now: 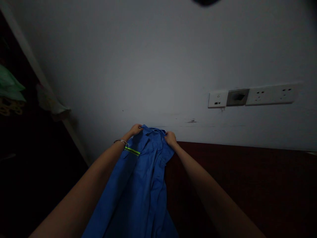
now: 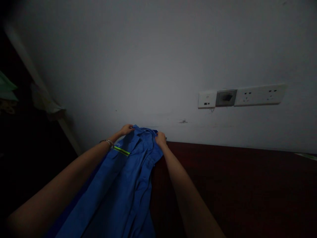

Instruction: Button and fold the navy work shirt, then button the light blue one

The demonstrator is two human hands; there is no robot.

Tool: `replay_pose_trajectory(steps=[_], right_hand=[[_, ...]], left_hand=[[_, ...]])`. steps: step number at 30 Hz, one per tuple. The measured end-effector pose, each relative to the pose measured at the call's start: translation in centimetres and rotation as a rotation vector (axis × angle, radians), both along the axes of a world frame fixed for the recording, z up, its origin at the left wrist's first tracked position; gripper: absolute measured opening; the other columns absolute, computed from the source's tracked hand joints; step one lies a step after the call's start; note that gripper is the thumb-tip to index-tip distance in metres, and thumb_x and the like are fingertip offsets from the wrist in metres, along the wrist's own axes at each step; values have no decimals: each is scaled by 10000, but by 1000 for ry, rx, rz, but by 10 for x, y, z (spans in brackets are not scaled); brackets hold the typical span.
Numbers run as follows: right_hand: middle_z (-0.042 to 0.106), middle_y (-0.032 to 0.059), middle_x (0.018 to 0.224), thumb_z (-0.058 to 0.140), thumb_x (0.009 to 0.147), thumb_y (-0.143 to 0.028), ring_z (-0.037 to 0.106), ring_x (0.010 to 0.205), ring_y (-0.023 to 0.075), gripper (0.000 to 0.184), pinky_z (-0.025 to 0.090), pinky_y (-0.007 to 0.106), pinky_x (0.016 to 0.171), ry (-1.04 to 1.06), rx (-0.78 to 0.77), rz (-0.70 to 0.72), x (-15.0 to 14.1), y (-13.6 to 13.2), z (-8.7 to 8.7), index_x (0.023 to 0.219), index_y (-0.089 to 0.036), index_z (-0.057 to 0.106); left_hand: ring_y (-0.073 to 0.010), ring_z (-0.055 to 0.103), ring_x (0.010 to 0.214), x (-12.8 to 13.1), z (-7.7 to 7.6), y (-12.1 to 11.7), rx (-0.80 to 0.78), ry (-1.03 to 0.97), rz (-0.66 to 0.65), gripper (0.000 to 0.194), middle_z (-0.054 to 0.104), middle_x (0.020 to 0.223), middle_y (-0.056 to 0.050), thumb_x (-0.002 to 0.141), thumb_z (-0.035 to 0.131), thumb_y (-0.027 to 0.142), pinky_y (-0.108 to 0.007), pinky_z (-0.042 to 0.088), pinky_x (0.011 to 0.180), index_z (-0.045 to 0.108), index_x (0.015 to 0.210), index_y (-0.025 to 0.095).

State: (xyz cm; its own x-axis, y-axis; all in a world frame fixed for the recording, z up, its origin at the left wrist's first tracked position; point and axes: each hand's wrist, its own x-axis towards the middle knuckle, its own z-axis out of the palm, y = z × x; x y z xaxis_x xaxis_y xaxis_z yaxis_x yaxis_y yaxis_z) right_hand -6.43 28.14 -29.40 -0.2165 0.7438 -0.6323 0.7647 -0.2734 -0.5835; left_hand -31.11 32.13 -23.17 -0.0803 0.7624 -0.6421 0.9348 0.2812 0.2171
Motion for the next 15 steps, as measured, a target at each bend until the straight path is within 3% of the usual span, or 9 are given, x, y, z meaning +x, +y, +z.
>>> replay_pose_trajectory(steps=[5, 10, 15], right_hand=[[667, 162, 957, 552, 739, -191, 608, 880, 192, 237, 413, 205, 679, -55, 58, -13, 25, 41, 23, 914, -89, 676], [681, 117, 771, 586, 689, -192, 617, 765, 177, 138, 395, 191, 620, -45, 129, 5, 59, 90, 57, 739, -106, 681], [636, 62, 650, 562, 690, -173, 584, 667, 155, 105, 376, 188, 558, -27, 198, -21, 97, 140, 103, 703, -111, 645]], left_hand=[[-161, 557, 699, 8, 37, 43, 114, -63, -22, 276, 648, 707, -34, 712, 509, 296, -221, 429, 620, 657, 850, 108], [-158, 536, 677, 20, 81, 89, 251, -188, -99, 246, 630, 659, -30, 723, 497, 314, -226, 417, 592, 636, 771, 117], [-148, 522, 673, 45, 124, 131, 367, -275, -189, 237, 617, 649, -20, 738, 491, 312, -219, 397, 587, 623, 767, 118]])
